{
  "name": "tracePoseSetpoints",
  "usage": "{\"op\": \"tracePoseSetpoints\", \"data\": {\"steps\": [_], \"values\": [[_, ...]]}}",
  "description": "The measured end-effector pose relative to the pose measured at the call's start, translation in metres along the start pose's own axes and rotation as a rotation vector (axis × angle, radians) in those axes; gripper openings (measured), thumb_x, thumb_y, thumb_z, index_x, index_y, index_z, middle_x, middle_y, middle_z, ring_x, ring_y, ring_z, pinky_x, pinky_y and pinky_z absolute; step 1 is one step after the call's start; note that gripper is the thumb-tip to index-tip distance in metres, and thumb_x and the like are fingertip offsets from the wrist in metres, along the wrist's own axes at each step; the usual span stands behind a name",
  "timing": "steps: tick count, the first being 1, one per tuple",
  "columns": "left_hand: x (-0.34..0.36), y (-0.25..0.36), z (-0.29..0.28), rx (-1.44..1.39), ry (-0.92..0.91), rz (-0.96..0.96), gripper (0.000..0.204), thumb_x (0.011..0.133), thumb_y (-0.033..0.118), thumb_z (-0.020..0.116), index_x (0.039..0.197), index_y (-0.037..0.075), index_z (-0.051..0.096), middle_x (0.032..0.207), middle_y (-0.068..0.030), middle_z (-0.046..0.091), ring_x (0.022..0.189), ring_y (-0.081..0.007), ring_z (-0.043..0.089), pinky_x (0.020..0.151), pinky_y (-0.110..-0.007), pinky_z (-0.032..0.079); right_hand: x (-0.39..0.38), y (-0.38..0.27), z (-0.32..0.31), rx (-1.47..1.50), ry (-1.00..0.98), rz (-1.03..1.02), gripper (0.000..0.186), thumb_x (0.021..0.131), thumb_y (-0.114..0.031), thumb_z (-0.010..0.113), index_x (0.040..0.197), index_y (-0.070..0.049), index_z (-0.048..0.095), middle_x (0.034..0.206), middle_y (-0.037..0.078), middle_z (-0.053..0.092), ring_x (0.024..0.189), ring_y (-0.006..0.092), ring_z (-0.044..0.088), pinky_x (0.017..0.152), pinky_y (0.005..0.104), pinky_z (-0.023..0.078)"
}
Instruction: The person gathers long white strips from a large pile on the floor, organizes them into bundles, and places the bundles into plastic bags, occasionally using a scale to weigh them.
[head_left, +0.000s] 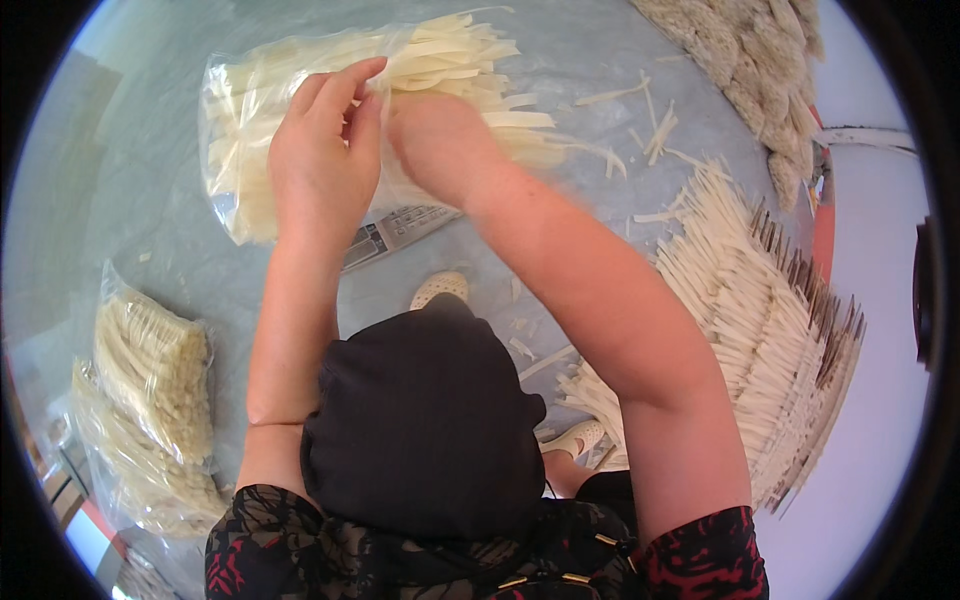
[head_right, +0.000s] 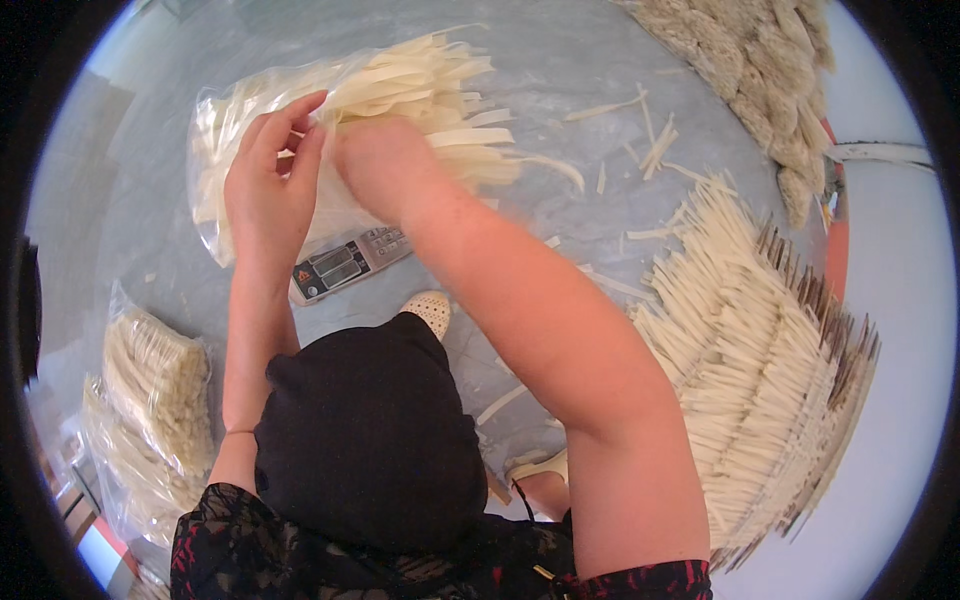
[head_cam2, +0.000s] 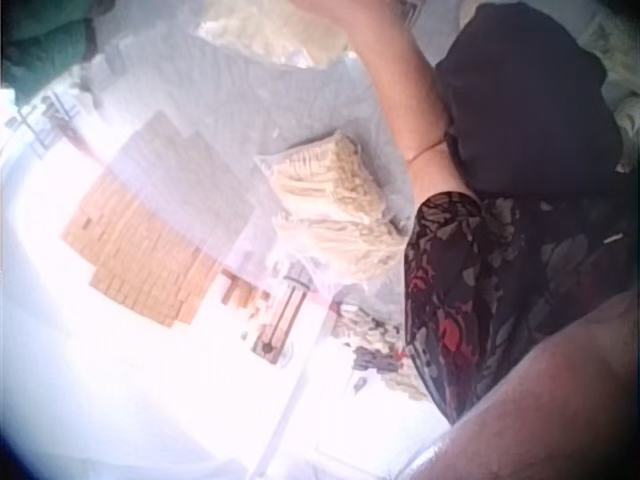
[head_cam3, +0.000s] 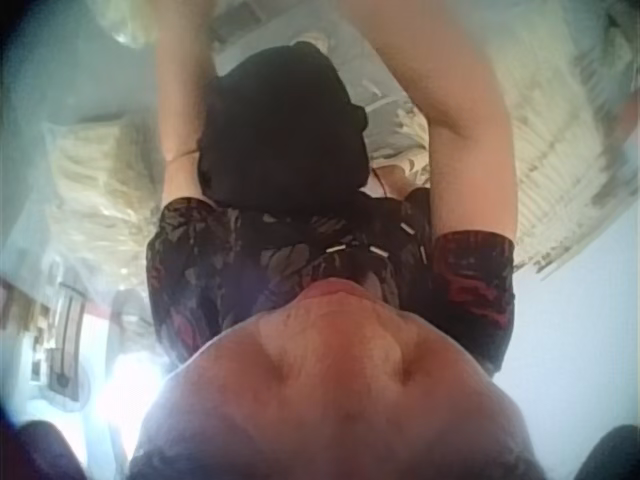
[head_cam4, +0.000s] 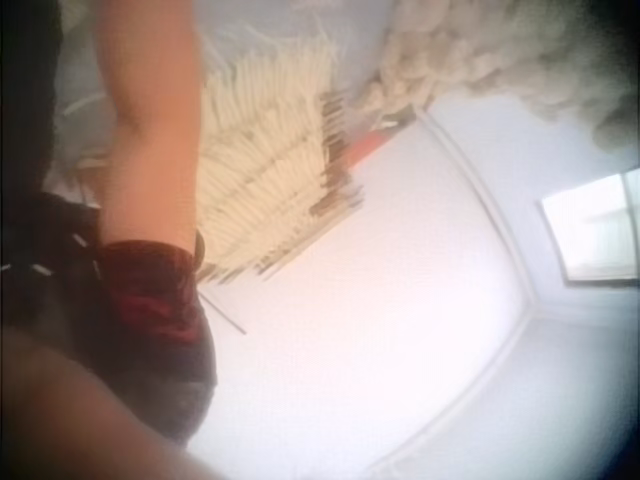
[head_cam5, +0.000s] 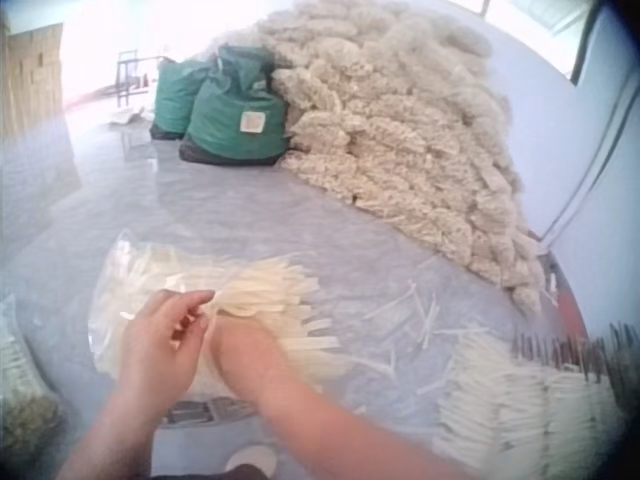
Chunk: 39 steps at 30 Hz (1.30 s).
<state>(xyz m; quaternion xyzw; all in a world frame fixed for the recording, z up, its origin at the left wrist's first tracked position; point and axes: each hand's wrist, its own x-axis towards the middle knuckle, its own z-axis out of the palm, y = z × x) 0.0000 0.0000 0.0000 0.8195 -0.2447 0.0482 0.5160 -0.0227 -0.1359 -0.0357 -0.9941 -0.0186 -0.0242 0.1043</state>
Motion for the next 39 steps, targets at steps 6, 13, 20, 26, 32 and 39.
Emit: {"op": "tracePoseSetpoints", "data": {"steps": [6,13,20,26,32,39], "values": [[0.006,0.001,-0.014,0.293,-0.101,0.132,0.020,0.091,0.008,0.056,0.106,0.011,0.068,0.095,-0.0092,0.064,0.078,-0.0273,0.063,0.070,-0.035,0.050,0.017,-0.013,0.001,-0.070,-0.015,-0.048,0.010,0.082,-0.006,0.055,0.082,-0.008,0.066,0.078,0.009,0.069,0.076,0.0269,0.069,0.066,0.0391,0.053],[0.015,-0.070,0.022,-0.126,-0.044,-0.094,0.019,0.090,0.010,0.059,0.107,0.007,0.067,0.090,-0.0108,0.067,0.080,-0.0201,0.065,0.070,-0.032,0.051,0.007,0.019,0.016,-0.080,0.080,-0.155,0.038,0.078,-0.028,0.070,0.112,-0.011,0.066,0.111,0.009,0.063,0.113,0.0252,0.056,0.102,0.0425,0.038],[0.007,-0.066,0.027,-0.028,-0.017,-0.080,0.019,0.090,0.010,0.060,0.107,0.007,0.068,0.095,-0.0119,0.066,0.080,-0.0230,0.064,0.072,-0.032,0.052,-0.076,0.080,-0.006,-0.157,0.470,0.224,0.063,0.082,-0.043,0.070,0.133,-0.011,0.053,0.136,0.012,0.052,0.127,0.0285,0.048,0.113,0.0436,0.027],[-0.003,-0.052,0.036,0.124,-0.078,0.164,0.023,0.090,0.009,0.060,0.111,0.010,0.068,0.106,-0.0084,0.065,0.098,-0.0243,0.061,0.084,-0.036,0.049,-0.064,0.060,0.045,0.781,0.371,0.674,0.075,0.093,-0.051,0.052,0.141,0.004,0.037,0.138,0.030,0.045,0.131,0.0403,0.041,0.110,0.0442,0.032],[-0.011,-0.084,0.054,0.511,-0.056,0.335,0.040,0.097,0.020,0.049,0.137,0.019,0.050,0.142,-0.0059,0.047,0.135,-0.0283,0.039,0.112,-0.048,0.027,-0.061,0.031,0.032,0.588,0.194,0.495,0.075,0.094,-0.047,0.050,0.146,0.003,0.028,0.145,0.029,0.037,0.140,0.0370,0.030,0.115,0.0406,0.025],[-0.005,-0.125,0.081,0.707,-0.059,0.445,0.043,0.097,0.022,0.046,0.140,0.020,0.047,0.151,-0.0052,0.038,0.141,-0.0280,0.032,0.113,-0.050,0.026,-0.216,0.101,-0.040,0.501,0.077,0.502,0.059,0.094,-0.039,0.055,0.142,-0.007,0.043,0.142,0.020,0.047,0.133,0.0323,0.043,0.110,0.0388,0.034]]}}
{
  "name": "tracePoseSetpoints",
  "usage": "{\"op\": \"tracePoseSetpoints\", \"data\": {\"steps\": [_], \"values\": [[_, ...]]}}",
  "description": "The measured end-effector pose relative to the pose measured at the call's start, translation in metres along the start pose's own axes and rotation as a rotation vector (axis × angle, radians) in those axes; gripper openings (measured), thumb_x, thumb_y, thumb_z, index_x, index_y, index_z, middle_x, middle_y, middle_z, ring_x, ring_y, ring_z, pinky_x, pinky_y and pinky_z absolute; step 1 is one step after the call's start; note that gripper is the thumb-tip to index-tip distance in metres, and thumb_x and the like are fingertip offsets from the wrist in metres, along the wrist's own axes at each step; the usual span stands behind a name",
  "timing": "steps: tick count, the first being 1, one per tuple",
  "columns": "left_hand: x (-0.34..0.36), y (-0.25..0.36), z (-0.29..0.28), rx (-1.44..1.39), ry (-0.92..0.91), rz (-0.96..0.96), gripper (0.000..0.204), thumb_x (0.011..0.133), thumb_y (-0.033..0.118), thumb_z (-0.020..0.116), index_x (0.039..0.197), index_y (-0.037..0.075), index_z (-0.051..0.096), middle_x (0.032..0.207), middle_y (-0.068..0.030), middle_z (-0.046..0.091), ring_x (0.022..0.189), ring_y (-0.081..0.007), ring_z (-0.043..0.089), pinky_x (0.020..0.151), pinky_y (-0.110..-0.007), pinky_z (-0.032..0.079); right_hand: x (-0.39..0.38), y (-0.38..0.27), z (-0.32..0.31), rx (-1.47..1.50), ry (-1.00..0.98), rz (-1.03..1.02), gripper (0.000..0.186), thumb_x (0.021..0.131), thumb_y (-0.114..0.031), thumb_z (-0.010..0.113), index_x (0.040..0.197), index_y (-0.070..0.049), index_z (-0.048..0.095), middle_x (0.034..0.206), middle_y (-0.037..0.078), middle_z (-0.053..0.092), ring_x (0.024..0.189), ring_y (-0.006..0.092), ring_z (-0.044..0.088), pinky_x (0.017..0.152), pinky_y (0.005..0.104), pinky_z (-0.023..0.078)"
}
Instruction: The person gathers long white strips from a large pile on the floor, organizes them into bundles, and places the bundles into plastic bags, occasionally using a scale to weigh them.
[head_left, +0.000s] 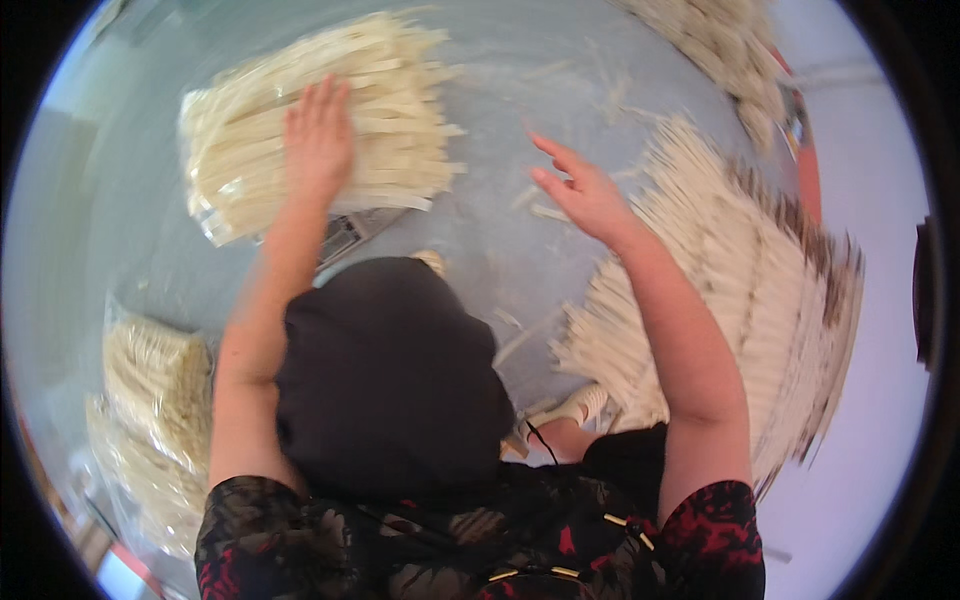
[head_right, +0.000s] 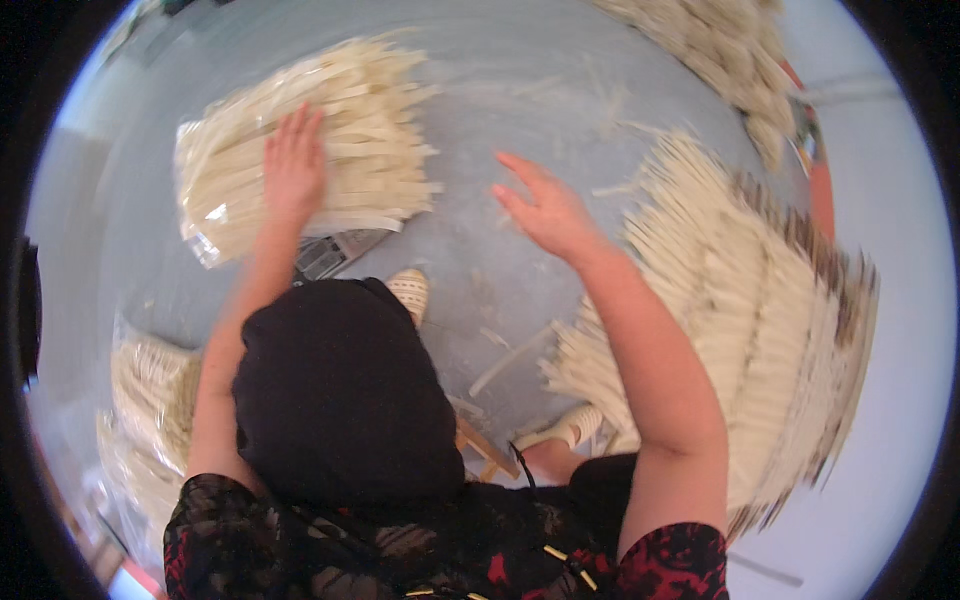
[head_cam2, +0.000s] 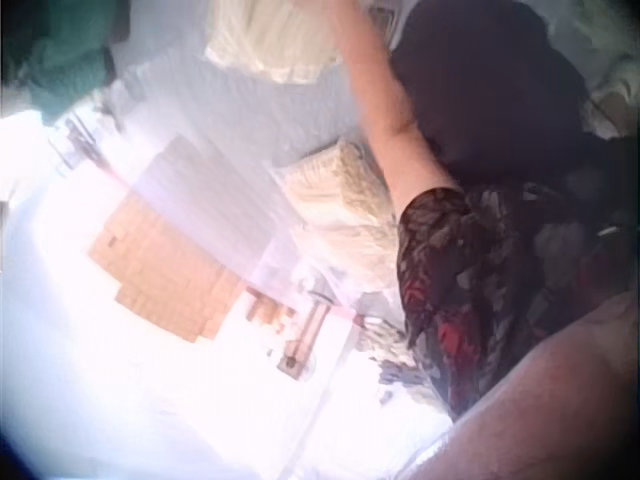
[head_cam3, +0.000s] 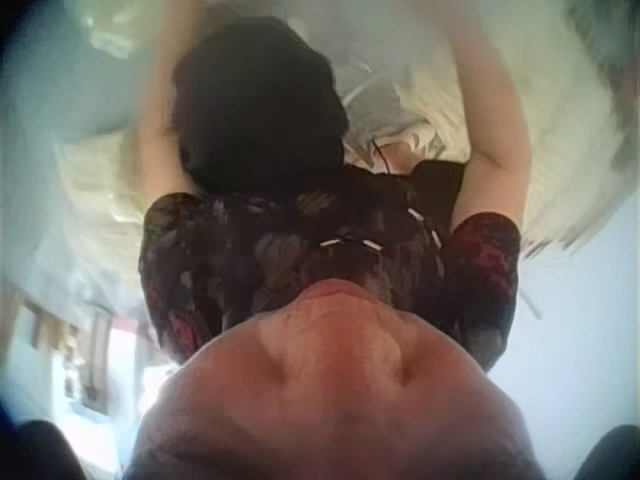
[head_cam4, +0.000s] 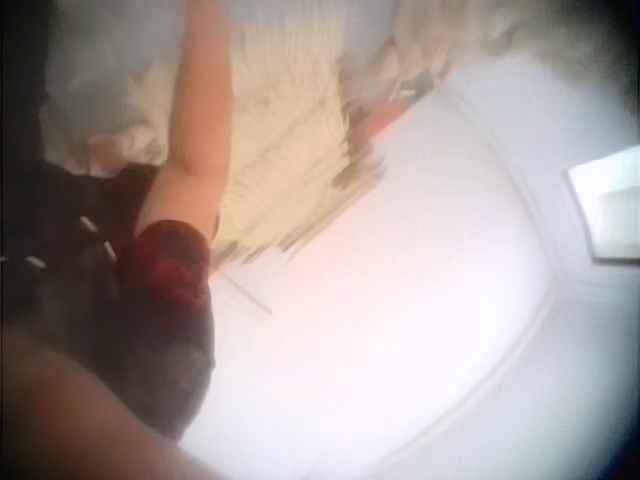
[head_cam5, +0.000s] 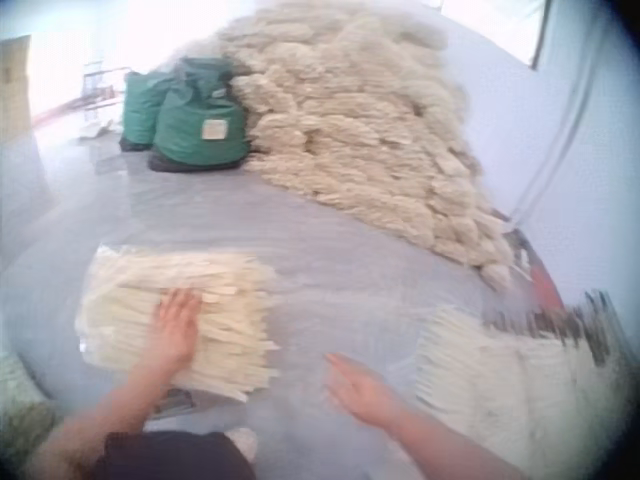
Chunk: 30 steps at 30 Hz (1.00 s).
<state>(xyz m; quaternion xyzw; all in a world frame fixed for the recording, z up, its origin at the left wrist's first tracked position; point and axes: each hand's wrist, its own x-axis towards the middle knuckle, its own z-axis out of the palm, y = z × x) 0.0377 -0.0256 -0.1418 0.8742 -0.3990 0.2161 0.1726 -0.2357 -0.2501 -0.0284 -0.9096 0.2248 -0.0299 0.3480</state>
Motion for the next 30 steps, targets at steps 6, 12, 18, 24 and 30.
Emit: {"op": "tracePoseSetpoints", "data": {"steps": [6,12,18,24,30], "values": [[0.050,-0.028,-0.037,-0.269,-0.314,0.108,0.044,0.092,0.010,0.049,0.135,0.009,0.051,0.143,-0.0195,0.045,0.131,-0.0370,0.043,0.109,-0.043,0.035,-0.167,0.098,-0.159,-0.019,0.120,0.350,0.043,0.092,-0.036,0.060,0.124,-0.007,0.062,0.101,0.013,0.070,0.089,0.0202,0.066,0.081,0.0321,0.051],[0.115,0.100,-0.145,-0.449,-0.467,0.282,0.043,0.094,0.018,0.057,0.135,0.010,0.052,0.138,-0.0151,0.051,0.126,-0.0278,0.050,0.104,-0.036,0.039,-0.359,0.167,-0.198,0.065,0.300,0.791,0.044,0.090,-0.034,0.061,0.126,-0.009,0.061,0.096,0.007,0.068,0.085,0.0153,0.063,0.079,0.0311,0.050],[0.073,0.292,-0.235,-0.744,-1.314,0.434,0.036,0.096,0.015,0.057,0.132,0.009,0.057,0.123,-0.0016,0.060,0.105,-0.0117,0.056,0.091,-0.028,0.046,-0.482,0.266,-0.106,0.366,0.154,0.928,0.051,0.088,-0.036,0.065,0.125,-0.003,0.061,0.108,0.010,0.069,0.094,0.0186,0.065,0.084,0.0331,0.050],[-0.028,0.372,-0.252,-0.856,-1.459,0.563,0.034,0.094,0.015,0.059,0.128,0.010,0.059,0.118,-0.0080,0.063,0.105,-0.0191,0.059,0.090,-0.032,0.047,-0.537,0.344,0.076,-0.104,-0.030,1.147,0.048,0.086,-0.027,0.065,0.128,-0.004,0.057,0.096,0.010,0.070,0.095,0.0216,0.064,0.089,0.0349,0.047],[-0.058,0.399,-0.214,-0.780,-1.444,0.625,0.032,0.094,0.020,0.059,0.125,0.011,0.060,0.120,-0.0135,0.063,0.106,-0.0300,0.061,0.087,-0.036,0.049,-0.544,0.338,0.113,0.037,0.198,1.366,0.050,0.084,-0.017,0.065,0.131,-0.005,0.053,0.089,0.011,0.069,0.085,0.0209,0.064,0.080,0.0343,0.050]]}}
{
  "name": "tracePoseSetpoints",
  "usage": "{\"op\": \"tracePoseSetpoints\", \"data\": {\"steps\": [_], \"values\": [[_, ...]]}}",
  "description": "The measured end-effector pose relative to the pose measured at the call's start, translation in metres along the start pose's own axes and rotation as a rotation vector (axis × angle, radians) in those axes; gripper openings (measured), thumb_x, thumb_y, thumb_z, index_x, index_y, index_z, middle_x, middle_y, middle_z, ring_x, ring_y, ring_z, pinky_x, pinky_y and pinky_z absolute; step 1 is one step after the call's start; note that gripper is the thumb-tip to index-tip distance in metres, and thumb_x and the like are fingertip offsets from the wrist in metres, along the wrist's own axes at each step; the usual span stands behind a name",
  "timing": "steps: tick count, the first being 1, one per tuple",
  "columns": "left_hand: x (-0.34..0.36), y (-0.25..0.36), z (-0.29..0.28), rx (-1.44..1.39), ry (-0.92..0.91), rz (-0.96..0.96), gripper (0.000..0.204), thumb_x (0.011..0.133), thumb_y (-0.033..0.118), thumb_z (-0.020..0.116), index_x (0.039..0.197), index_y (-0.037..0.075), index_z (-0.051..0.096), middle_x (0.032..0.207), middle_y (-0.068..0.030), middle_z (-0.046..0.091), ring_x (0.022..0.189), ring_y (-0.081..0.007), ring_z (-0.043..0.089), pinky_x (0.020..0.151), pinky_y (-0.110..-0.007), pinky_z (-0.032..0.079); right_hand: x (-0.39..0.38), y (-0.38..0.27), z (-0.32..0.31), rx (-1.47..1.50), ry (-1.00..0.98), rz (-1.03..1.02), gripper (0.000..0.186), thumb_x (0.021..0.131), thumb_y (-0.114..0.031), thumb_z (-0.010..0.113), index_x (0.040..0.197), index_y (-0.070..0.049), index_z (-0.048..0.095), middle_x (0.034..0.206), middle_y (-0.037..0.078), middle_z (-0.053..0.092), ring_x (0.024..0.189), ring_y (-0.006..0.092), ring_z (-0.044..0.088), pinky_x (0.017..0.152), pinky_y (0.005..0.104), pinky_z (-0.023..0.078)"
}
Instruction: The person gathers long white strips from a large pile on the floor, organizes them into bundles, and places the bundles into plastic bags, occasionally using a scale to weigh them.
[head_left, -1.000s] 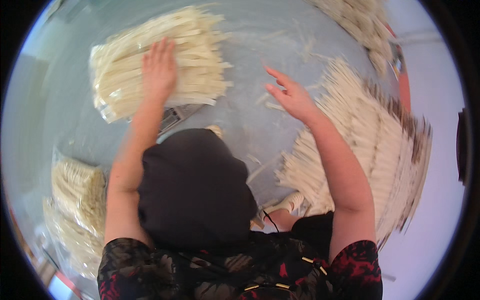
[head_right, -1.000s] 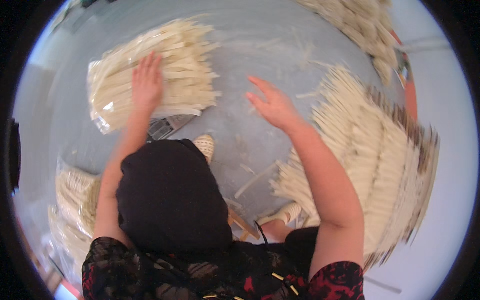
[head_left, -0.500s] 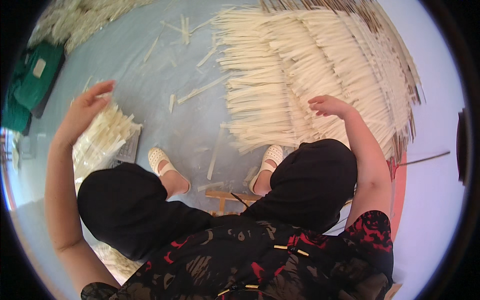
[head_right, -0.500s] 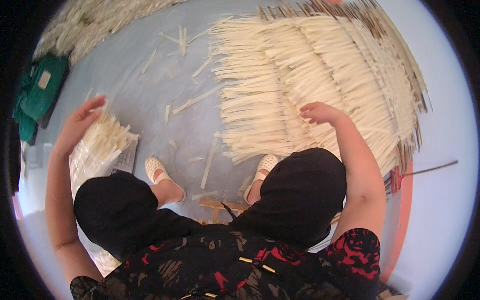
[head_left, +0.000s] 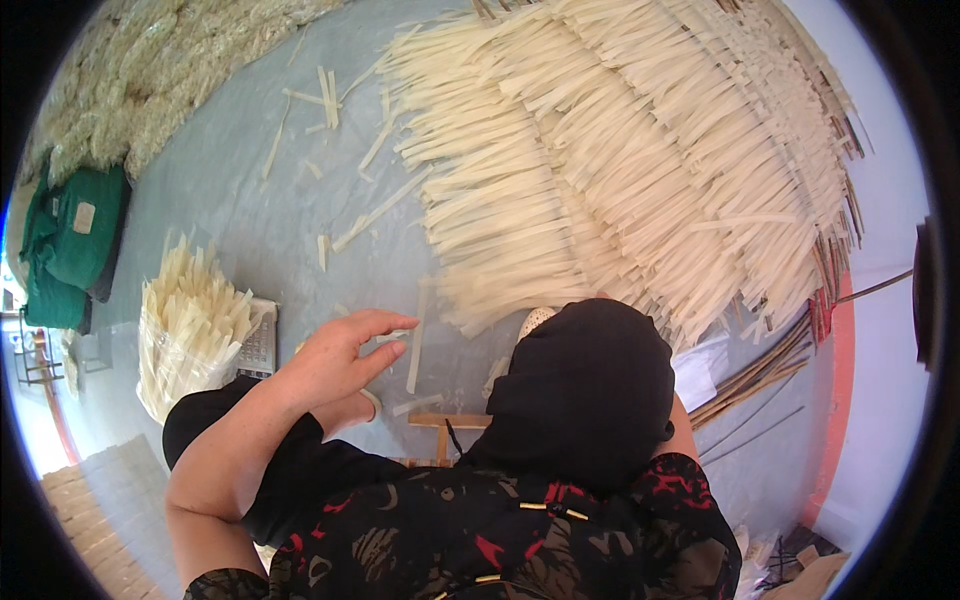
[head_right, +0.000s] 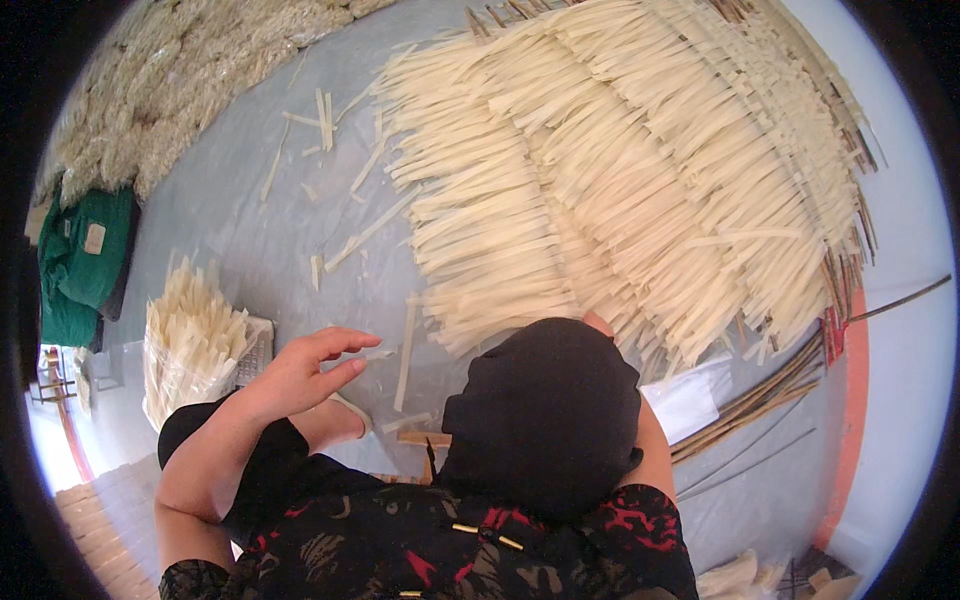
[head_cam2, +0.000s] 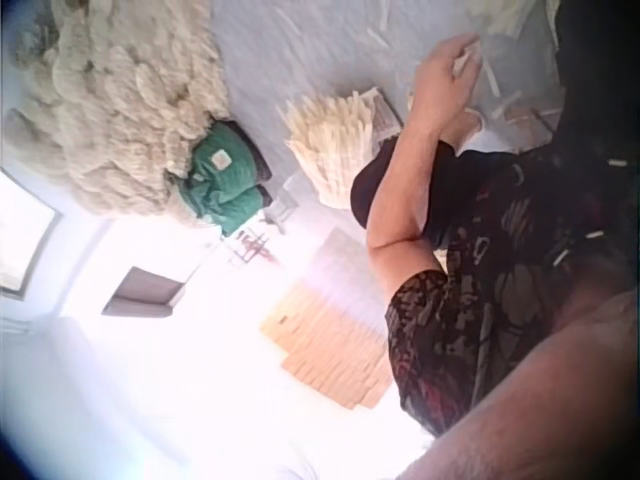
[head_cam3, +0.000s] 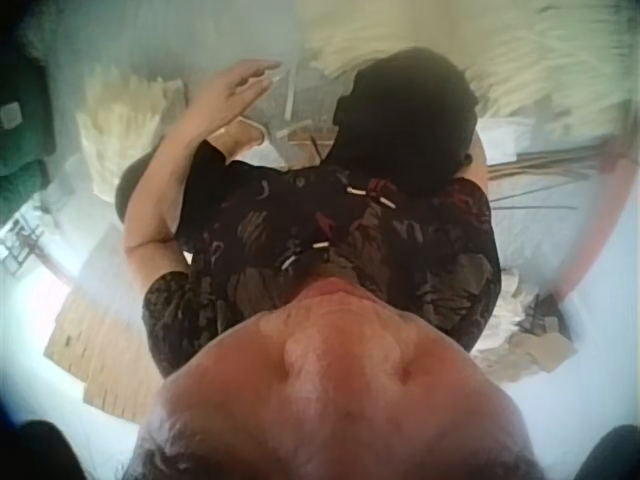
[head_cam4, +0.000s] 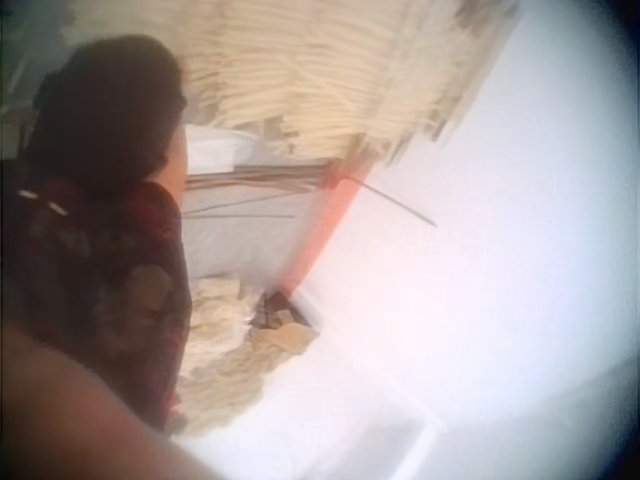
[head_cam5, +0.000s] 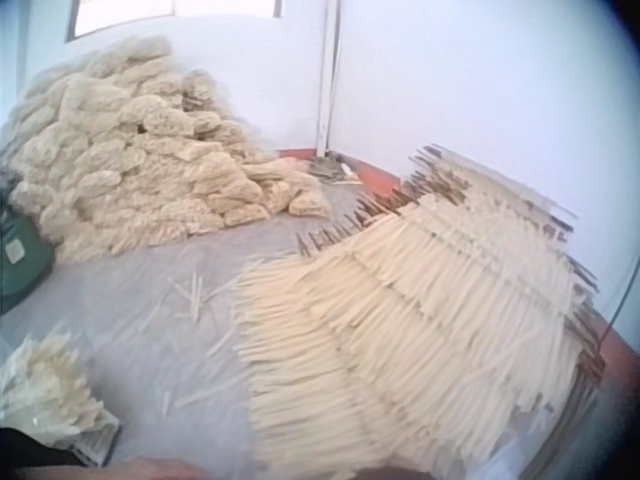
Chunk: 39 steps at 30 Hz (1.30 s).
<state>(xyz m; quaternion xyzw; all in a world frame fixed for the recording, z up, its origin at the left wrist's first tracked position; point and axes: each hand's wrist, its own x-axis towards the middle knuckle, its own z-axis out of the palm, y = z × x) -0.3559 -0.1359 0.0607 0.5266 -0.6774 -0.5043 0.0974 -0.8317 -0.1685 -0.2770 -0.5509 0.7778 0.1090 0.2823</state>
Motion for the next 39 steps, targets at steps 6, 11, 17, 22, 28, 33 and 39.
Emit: {"op": "tracePoseSetpoints", "data": {"steps": [6,11,17,22,28,33,39], "values": [[0.025,-0.007,0.000,0.083,-0.011,-0.009,0.033,0.094,0.017,0.058,0.126,0.013,0.060,0.118,-0.0093,0.064,0.104,-0.0229,0.060,0.091,-0.034,0.047,-0.017,-0.005,-0.008,0.455,0.128,0.039,0.055,0.082,-0.007,0.064,0.135,-0.007,0.049,0.082,0.012,0.068,0.075,0.0202,0.065,0.070,0.0337,0.052],[0.032,-0.019,0.007,0.114,0.013,0.046,0.032,0.092,0.023,0.058,0.122,0.012,0.061,0.117,-0.0146,0.064,0.106,-0.0320,0.061,0.089,-0.038,0.049,-0.077,-0.060,-0.067,1.104,0.057,-0.094,0.053,0.081,0.000,0.061,0.133,-0.007,0.052,0.077,0.012,0.067,0.073,0.0166,0.066,0.066,0.0306,0.052],[0.046,-0.011,0.013,0.204,0.001,0.114,0.034,0.091,0.026,0.058,0.121,0.011,0.063,0.117,-0.0144,0.064,0.106,-0.0314,0.061,0.092,-0.040,0.048,-0.093,-0.042,-0.086,1.030,0.173,-0.305,0.057,0.081,0.001,0.061,0.136,-0.009,0.051,0.075,0.009,0.065,0.071,0.0149,0.064,0.065,0.0285,0.050],[0.048,-0.021,0.015,0.313,0.059,0.136,0.031,0.092,0.021,0.060,0.122,0.013,0.063,0.112,-0.0135,0.065,0.100,-0.0282,0.063,0.086,-0.038,0.051,-0.130,-0.048,-0.114,0.859,0.230,-0.439,0.057,0.079,0.001,0.062,0.134,-0.011,0.053,0.072,0.008,0.062,0.068,0.0140,0.061,0.064,0.0280,0.049],[0.074,-0.030,-0.016,0.309,0.322,0.200,0.046,0.086,0.017,0.063,0.132,0.013,0.054,0.132,-0.0177,0.053,0.108,-0.0343,0.060,0.095,-0.041,0.047,-0.167,-0.037,-0.149,0.644,0.335,-0.562,0.058,0.077,0.000,0.064,0.132,-0.013,0.056,0.068,0.007,0.058,0.064,0.0130,0.058,0.062,0.0275,0.048],[0.092,-0.020,-0.061,0.425,0.806,0.191,0.067,0.082,0.015,0.067,0.142,0.023,0.039,0.153,-0.0143,0.025,0.113,-0.0391,0.057,0.090,-0.044,0.051,-0.193,-0.026,-0.183,0.494,0.401,-0.607,0.058,0.075,0.000,0.066,0.130,-0.015,0.059,0.065,0.006,0.055,0.061,0.0122,0.055,0.061,0.0270,0.046],[0.139,-0.027,-0.078,0.477,0.812,0.245,0.061,0.080,0.015,0.070,0.135,0.025,0.046,0.148,-0.0104,0.034,0.108,-0.0344,0.059,0.085,-0.043,0.052,-0.180,-0.010,-0.209,0.319,0.497,-0.646,0.049,0.074,-0.005,0.068,0.122,-0.014,0.064,0.066,0.007,0.054,0.058,0.0159,0.055,0.060,0.0281,0.046]]}}
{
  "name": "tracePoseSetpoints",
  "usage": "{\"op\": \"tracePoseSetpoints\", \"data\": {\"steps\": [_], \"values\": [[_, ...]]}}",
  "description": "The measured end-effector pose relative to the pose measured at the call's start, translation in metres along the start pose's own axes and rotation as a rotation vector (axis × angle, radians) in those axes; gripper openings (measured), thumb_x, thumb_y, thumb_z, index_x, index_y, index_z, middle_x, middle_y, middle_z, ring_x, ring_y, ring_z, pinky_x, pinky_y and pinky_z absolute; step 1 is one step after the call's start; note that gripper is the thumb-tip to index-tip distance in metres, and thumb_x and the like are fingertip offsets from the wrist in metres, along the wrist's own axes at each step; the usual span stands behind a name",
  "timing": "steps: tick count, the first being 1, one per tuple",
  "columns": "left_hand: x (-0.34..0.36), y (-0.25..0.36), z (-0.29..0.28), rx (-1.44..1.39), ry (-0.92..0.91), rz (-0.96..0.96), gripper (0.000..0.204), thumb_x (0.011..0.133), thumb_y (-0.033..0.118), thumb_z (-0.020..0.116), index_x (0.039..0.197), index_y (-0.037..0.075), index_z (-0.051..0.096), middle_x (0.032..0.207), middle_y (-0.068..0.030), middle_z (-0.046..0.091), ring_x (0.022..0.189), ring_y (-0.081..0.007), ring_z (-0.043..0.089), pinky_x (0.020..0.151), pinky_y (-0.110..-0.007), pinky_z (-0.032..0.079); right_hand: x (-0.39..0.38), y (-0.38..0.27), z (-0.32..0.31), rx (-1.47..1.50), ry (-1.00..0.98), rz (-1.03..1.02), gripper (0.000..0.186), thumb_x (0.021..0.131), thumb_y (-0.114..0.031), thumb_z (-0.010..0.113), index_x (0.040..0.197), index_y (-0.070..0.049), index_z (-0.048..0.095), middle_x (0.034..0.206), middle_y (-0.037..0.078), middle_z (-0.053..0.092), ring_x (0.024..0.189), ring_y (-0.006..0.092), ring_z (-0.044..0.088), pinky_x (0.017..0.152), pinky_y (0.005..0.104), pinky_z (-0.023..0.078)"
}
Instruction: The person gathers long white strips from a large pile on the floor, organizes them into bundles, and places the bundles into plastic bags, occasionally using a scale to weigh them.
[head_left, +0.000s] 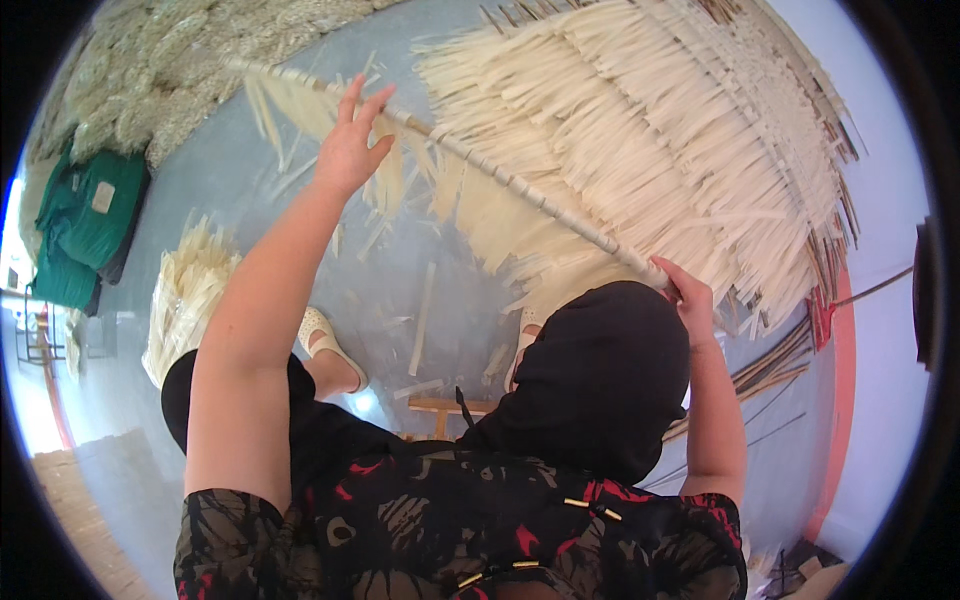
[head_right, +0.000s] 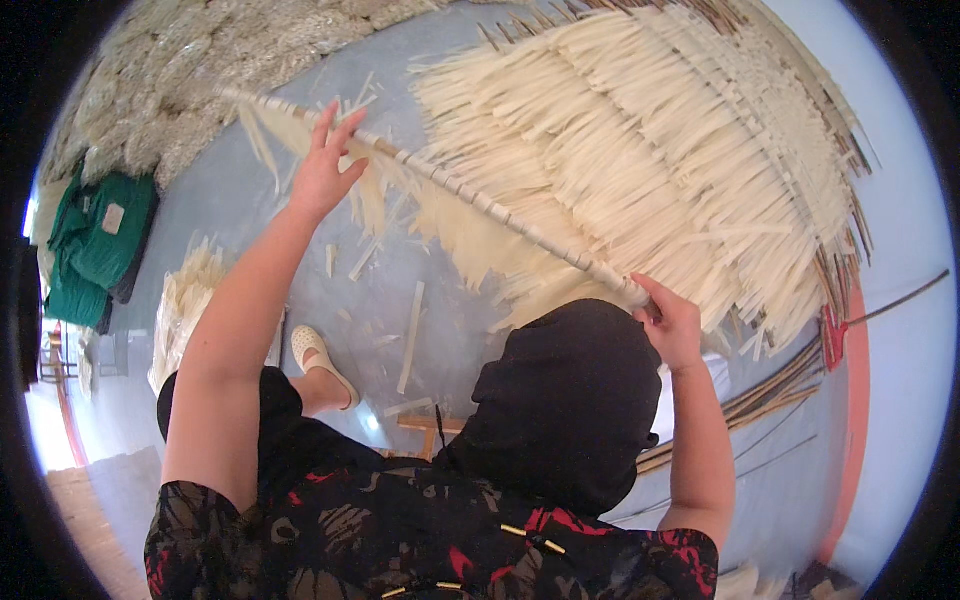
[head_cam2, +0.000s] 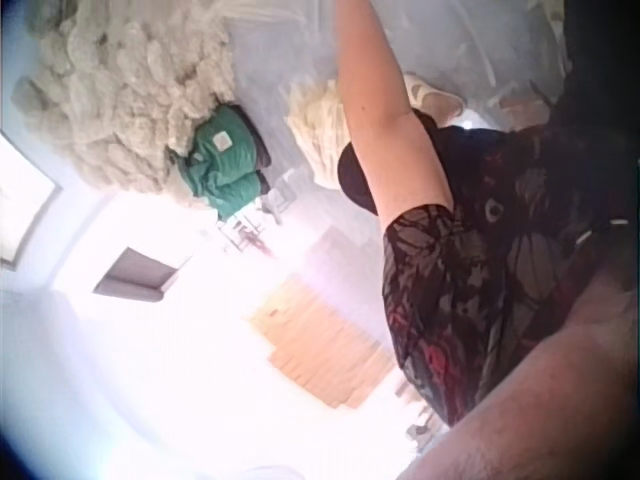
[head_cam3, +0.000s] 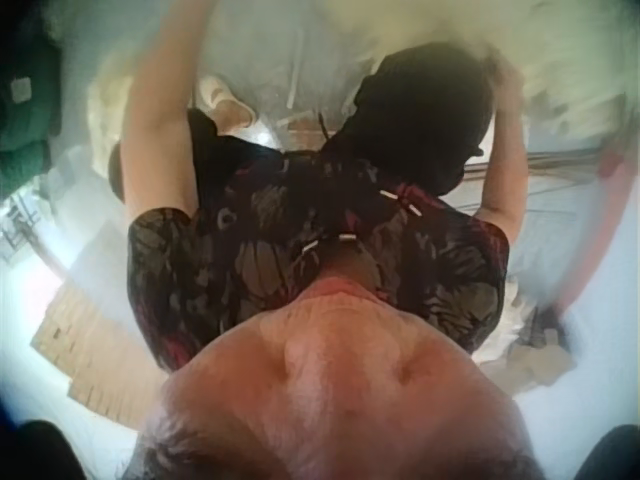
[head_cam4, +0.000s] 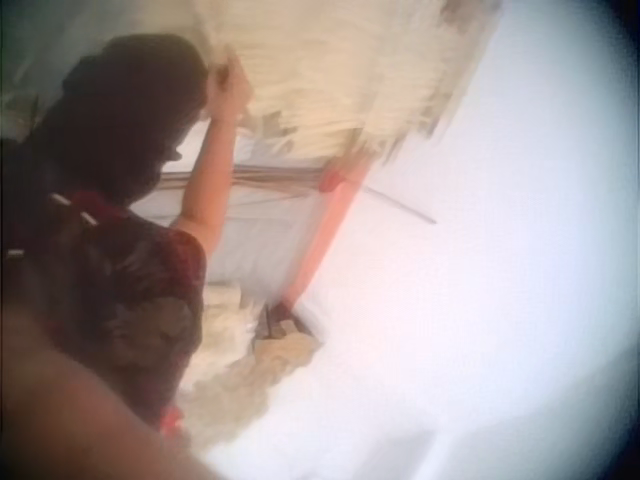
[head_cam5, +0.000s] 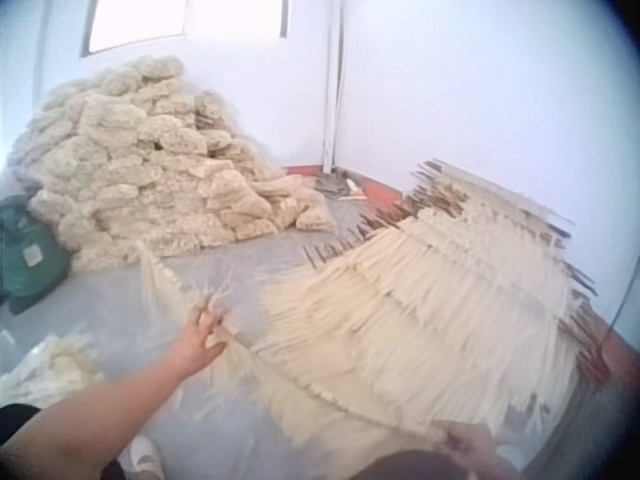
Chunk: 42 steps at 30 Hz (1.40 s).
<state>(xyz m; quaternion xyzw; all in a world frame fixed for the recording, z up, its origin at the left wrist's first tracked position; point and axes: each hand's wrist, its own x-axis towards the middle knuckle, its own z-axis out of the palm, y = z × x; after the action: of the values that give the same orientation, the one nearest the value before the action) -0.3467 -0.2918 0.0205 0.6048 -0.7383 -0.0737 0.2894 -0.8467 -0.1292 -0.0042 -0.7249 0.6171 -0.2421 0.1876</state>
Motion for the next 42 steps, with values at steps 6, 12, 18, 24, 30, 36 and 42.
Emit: {"op": "tracePoseSetpoints", "data": {"steps": [6,12,18,24,30,36,42], "values": [[-0.010,-0.064,0.071,0.042,-0.119,-0.110,0.030,0.082,0.009,0.064,0.111,0.014,0.060,0.112,-0.0083,0.053,0.090,-0.0237,0.063,0.080,-0.035,0.053,0.051,0.011,0.024,-0.393,0.286,-0.389,0.036,0.074,-0.004,0.066,0.109,-0.011,0.067,0.087,0.013,0.063,0.080,0.0259,0.062,0.071,0.0329,0.050],[0.005,-0.057,0.065,-0.071,-0.151,-0.148,0.023,0.081,0.016,0.062,0.104,0.018,0.064,0.106,-0.0046,0.056,0.082,-0.0231,0.065,0.077,-0.037,0.051,0.017,0.053,0.055,0.248,0.451,0.367,0.025,0.088,-0.022,0.065,0.101,-0.001,0.064,0.097,0.010,0.063,0.096,0.0253,0.059,0.088,0.0351,0.042],[-0.006,-0.012,0.043,-0.100,-0.255,-0.178,0.025,0.080,0.008,0.063,0.105,0.011,0.065,0.096,-0.0066,0.057,0.079,-0.0187,0.063,0.077,-0.030,0.052,0.076,0.034,0.084,1.507,0.527,0.583,0.051,0.098,-0.044,0.044,0.099,0.004,0.062,0.107,0.022,0.066,0.097,0.0297,0.062,0.095,0.0374,0.045],[-0.008,0.020,0.016,-0.178,-0.164,-0.109,0.029,0.078,0.005,0.065,0.106,0.009,0.066,0.095,-0.0069,0.060,0.082,-0.0175,0.063,0.077,-0.028,0.052,0.090,0.018,0.065,1.563,0.449,0.377,0.050,0.098,-0.038,0.037,0.096,0.004,0.064,0.109,0.022,0.067,0.104,0.0313,0.062,0.097,0.0413,0.046],[-0.039,0.009,0.059,-0.484,-0.148,-0.157,0.036,0.082,0.013,0.067,0.117,0.020,0.068,0.117,-0.0058,0.062,0.095,-0.0192,0.065,0.081,-0.031,0.053,0.079,0.088,0.119,1.507,0.407,0.593,0.045,0.094,-0.034,0.041,0.099,0.005,0.065,0.105,0.021,0.068,0.102,0.0300,0.062,0.097,0.0388,0.045],[-0.053,-0.033,0.024,-0.485,0.298,-0.212,0.035,0.086,0.017,0.068,0.120,0.014,0.065,0.117,-0.0048,0.060,0.091,-0.0123,0.061,0.074,-0.027,0.053,0.076,0.121,0.106,1.531,0.471,0.675,0.043,0.093,-0.032,0.043,0.101,0.005,0.064,0.102,0.020,0.068,0.100,0.0303,0.063,0.095,0.0399,0.047],[-0.037,-0.188,-0.011,-0.835,1.061,-0.904,0.051,0.094,0.040,0.056,0.132,0.007,0.047,0.120,-0.0094,0.053,0.099,-0.0187,0.055,0.083,-0.033,0.047,0.043,0.173,0.101,1.659,0.509,0.557,0.032,0.093,-0.030,0.045,0.092,-0.003,0.063,0.093,0.014,0.067,0.092,0.0293,0.064,0.089,0.0431,0.050]]}}
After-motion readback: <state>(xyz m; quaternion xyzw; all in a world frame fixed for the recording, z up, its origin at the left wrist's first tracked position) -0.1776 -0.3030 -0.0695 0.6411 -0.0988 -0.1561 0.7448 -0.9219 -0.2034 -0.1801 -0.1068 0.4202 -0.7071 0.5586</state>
